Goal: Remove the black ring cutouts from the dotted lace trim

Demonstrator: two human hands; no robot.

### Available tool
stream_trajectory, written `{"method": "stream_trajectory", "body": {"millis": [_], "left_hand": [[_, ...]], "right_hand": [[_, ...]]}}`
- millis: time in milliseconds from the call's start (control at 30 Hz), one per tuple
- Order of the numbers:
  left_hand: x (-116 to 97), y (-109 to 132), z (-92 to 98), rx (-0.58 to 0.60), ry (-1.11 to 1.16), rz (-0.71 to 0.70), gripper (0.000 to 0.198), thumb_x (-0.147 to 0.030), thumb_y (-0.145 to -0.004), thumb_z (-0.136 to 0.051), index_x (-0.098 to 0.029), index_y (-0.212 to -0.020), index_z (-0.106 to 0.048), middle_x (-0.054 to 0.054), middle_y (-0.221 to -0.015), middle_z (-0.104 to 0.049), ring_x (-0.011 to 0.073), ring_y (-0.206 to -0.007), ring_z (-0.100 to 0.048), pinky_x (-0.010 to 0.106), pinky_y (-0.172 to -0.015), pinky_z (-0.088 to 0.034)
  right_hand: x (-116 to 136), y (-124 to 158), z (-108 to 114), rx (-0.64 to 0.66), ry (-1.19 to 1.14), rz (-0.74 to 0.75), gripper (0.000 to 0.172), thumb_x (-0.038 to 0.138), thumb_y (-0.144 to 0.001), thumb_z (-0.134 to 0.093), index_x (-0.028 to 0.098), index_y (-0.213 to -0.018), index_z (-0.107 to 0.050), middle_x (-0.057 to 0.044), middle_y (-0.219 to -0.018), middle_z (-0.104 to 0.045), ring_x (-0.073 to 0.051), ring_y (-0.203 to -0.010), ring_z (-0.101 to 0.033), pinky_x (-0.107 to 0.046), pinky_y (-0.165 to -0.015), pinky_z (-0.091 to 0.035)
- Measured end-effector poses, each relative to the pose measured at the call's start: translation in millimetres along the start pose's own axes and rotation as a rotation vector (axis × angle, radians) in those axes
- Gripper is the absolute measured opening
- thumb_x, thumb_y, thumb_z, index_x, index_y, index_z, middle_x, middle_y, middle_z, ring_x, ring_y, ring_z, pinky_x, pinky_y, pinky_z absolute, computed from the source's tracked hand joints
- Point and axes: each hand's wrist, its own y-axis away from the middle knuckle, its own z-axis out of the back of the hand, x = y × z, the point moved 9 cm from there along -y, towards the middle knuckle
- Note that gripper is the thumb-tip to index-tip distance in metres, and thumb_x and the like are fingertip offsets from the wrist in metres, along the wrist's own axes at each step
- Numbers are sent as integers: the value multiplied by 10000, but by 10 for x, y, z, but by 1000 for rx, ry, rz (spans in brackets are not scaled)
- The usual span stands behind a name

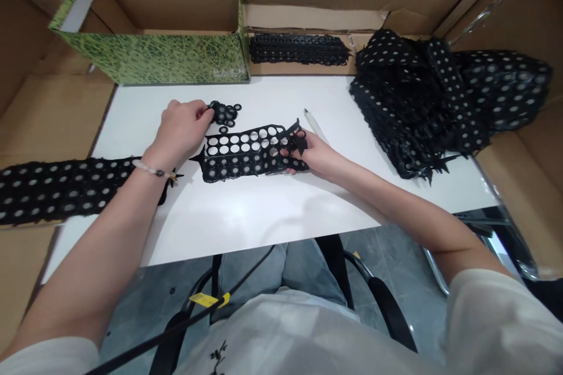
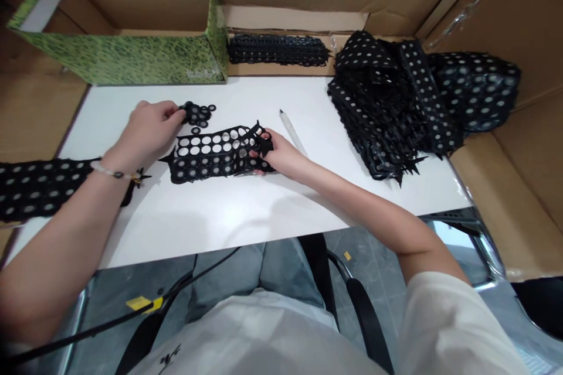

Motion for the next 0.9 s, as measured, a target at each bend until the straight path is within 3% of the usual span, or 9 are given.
{"method": "stream_trajectory", "body": {"millis": [167, 300, 400, 500, 567, 667, 800, 900], "left_hand": [[71, 60, 70, -46, 10, 99, 625, -784, -903, -469, -204, -668, -491, 23, -565, -438, 292, -1151, -560, 414, -784, -232], [-339, 177, 167, -93, 20, -86, 568, -696, -1005, -427, -210, -725, -522, 19, -661, -505, 246, -992, -527, 392, -799, -298], [-804, 345, -77, 103, -20, -338, 491, -567, -1036, -421, -217, -722, -561, 48, -734, -612, 236, -827, -546, 399, -813, -369], [-1061, 530, -398, 292, -73, -488, 459, -544, -1003, -503, -214, -692, -576, 43, -675, -644, 231, -701, -579, 418, -834, -389], [-1108, 590, -526, 330, -103, -515, 406, -522, -981, -556, -209, -726, -604, 48, -688, -666, 244, -703, -608, 427, -842, -390], [-1133, 626, -569, 313, -127, -530, 368, -477, -984, -540, -203, -752, -624, 77, -720, -681, 277, -751, -635, 433, -828, -390], [-1193, 685, -516, 298, -121, -544, 418, -420, -998, -469, -207, -654, -577, 74, -652, -638, 266, -717, -613, 426, -795, -389], [-1230, 732, -494, 303, -65, -530, 465, -512, -974, -534, -213, -619, -558, 59, -637, -637, 252, -703, -597, 425, -801, -397]], "right_hand": [[-35, -18, 23, -24, 3, -40, 457, 99, -698, -610, 287, -1004, -328, 21, -903, -609, -159, -630, -603, -307, -561, -484], [-42, 0, 91, -118, 40, -80, 545, 136, -711, -651, 308, -1118, -332, 12, -944, -625, -160, -619, -582, -319, -581, -477], [16, 32, 83, -130, 28, -48, 601, 168, -688, -727, 293, -1189, -419, -3, -961, -655, -191, -729, -629, -322, -613, -521], [88, 63, 13, -46, 48, 3, 480, 199, -643, -840, 213, -1057, -598, -31, -934, -696, -189, -833, -659, -292, -668, -565], [91, 80, -35, 24, 101, -9, 354, 223, -630, -885, 166, -898, -661, -39, -839, -695, -169, -775, -650, -279, -651, -566], [58, 91, -55, 72, 153, -57, 260, 216, -634, -890, 141, -770, -682, -25, -721, -657, -134, -639, -601, -271, -552, -528], [54, 77, -21, 31, 124, -59, 223, 134, -634, -850, 134, -799, -699, -33, -758, -687, -132, -647, -603, -270, -558, -517], [72, 69, -22, 20, 54, -24, 263, 114, -628, -835, 152, -843, -690, -28, -809, -715, -143, -723, -638, -263, -618, -533]]}}
